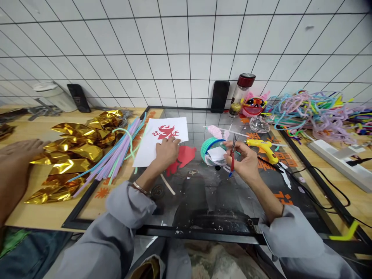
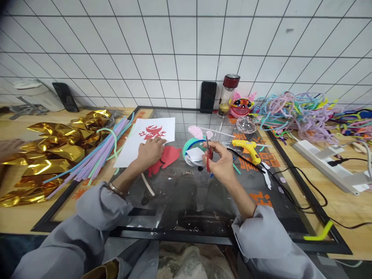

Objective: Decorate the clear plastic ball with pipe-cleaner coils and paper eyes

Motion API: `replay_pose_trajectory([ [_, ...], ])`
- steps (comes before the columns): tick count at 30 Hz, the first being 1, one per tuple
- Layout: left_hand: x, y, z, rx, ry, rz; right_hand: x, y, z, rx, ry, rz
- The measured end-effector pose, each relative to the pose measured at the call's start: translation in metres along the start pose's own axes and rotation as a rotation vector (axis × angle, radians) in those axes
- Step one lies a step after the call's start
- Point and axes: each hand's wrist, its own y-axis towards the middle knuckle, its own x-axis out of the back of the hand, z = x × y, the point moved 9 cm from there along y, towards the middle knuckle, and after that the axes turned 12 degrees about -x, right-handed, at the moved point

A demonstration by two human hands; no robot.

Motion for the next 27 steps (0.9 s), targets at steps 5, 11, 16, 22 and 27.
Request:
replay_pose_trajectory([
  [5, 0.016, -0.013, 0.033, 0.213, 0.002, 0.018, -0.003, -0.001, 0.002, -0.011, 0.032, 0.016],
  [11, 0.031, 0.000, -0.062, -0.257, -0.776, -0.057, -0.004, -0.001, 0.001, -0.034, 0.080, 0.018],
  [16, 0.027, 0.008, -0.106, -0.371, -1.212, -0.037, -0.004, 0.002, -0.005, -0.090, 0.156, 0.037],
  [22, 0.020, 0.013, -0.109, -0.212, -1.203, -0.038, 0.002, 0.006, -0.011, -0.159, 0.320, 0.025],
  [27, 0.009, 0.014, -0.091, -0.090, -1.402, -0.091, 0.029, 0.013, -0.021, -0.228, 0.407, -0.147],
])
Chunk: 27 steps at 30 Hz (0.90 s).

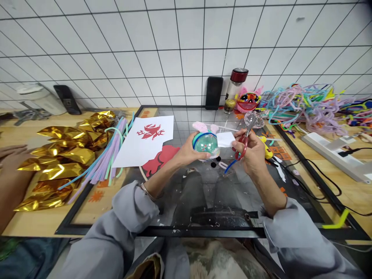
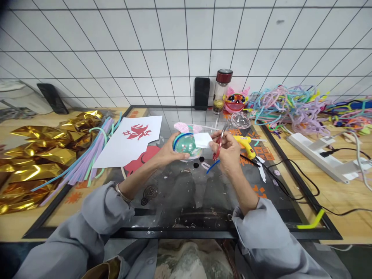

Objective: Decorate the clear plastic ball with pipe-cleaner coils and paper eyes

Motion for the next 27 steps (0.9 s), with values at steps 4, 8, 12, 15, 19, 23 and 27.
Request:
replay_pose_trajectory([
  [4, 0.023, -0.006, 0.014, 0.065, -0.166, -0.132, 0.028, 0.009, -0.003, -0.025, -0.195, -0.229],
  [8, 0.033, -0.008, 0.017, 0.041, -0.303, -0.173, 0.040, 0.007, 0.009, 0.102, -0.685, -0.399],
  [12, 0.031, -0.007, 0.015, 0.009, -0.333, -0.168, 0.032, 0.005, 0.010, 0.195, -1.015, -0.411],
  [15, 0.029, -0.007, 0.014, -0.016, -0.309, -0.173, 0.017, 0.009, 0.007, 0.271, -1.132, -0.367],
  [19, 0.025, -0.009, 0.016, -0.017, -0.295, -0.145, -0.009, 0.030, -0.002, 0.308, -1.223, -0.279],
  [23, 0.014, -0.014, 0.017, 0.033, -0.278, -0.036, -0.021, 0.058, -0.016, 0.202, -1.283, -0.260],
  [27, 0.008, -0.016, 0.016, 0.041, -0.254, 0.041, -0.018, 0.077, -0.032, 0.025, -1.275, -0.231],
])
